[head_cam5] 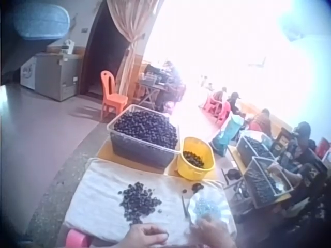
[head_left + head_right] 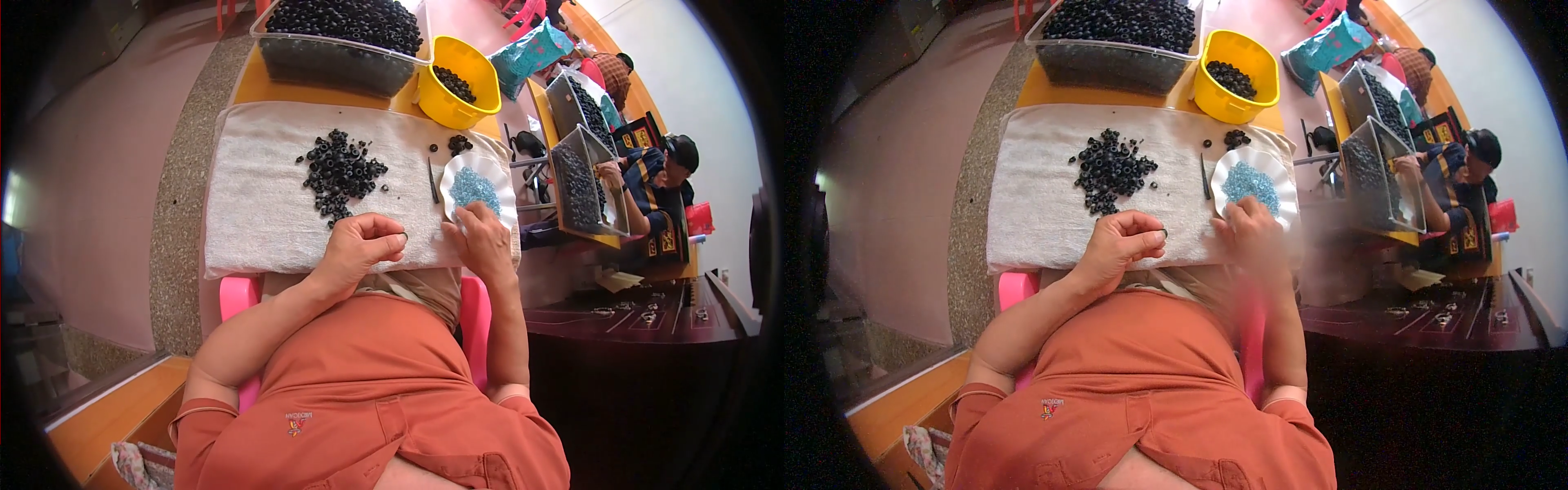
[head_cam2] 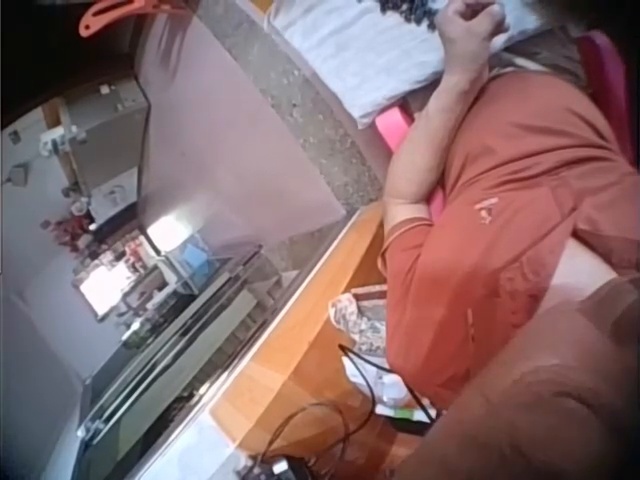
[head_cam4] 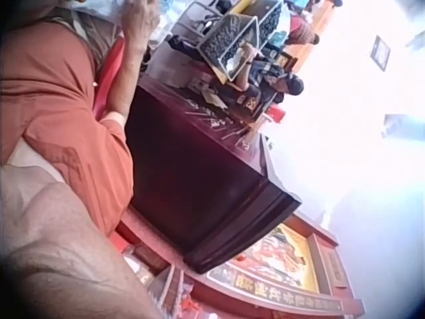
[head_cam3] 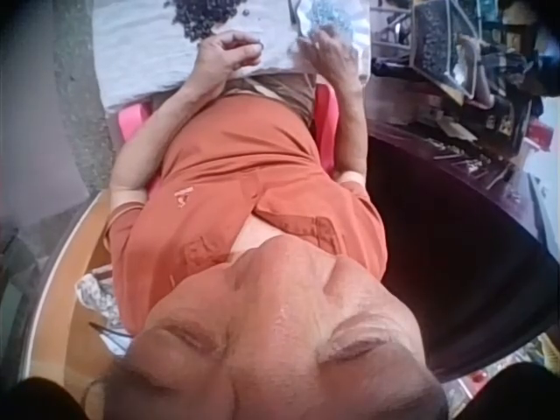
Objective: Manually sorting and inspecting small black components on a production line workstation.
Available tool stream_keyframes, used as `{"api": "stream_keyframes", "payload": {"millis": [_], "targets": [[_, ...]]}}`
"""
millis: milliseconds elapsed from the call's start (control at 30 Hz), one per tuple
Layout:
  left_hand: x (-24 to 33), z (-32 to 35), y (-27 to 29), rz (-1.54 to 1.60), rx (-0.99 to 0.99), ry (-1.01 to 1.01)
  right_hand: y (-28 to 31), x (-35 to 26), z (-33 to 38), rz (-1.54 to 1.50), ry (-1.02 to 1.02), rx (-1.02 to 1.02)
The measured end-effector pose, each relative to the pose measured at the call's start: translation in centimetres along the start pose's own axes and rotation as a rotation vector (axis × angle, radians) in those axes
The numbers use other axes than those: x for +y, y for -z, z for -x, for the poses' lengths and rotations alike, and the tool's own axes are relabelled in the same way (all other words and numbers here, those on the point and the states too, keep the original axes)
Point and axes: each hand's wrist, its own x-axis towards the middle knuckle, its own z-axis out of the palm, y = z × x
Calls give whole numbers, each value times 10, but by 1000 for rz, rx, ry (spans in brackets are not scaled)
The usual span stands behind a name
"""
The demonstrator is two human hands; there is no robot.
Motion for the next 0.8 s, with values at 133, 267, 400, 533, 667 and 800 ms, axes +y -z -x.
{"api": "stream_keyframes", "payload": {"millis": [133, 267, 400, 533, 667, 800], "targets": [[0, 0, 0, -13, -6, 2, -10, 1, 5, 5, 9, 52], [-1, 0, 0, -3, -8, -2, -22, 1, 6, 10, 21, 137], [-1, 0, 0, -9, -14, -13, -28, 0, 8, 18, 27, 227], [0, 0, 0, -10, -8, -10, -33, 1, 9, 12, 36, 274], [-1, -1, 0, -13, -3, -15, -34, 1, 9, 9, 44, 296], [-1, -1, 0, -12, 9, -24, -36, 2, 13, 0, 29, 313]]}}
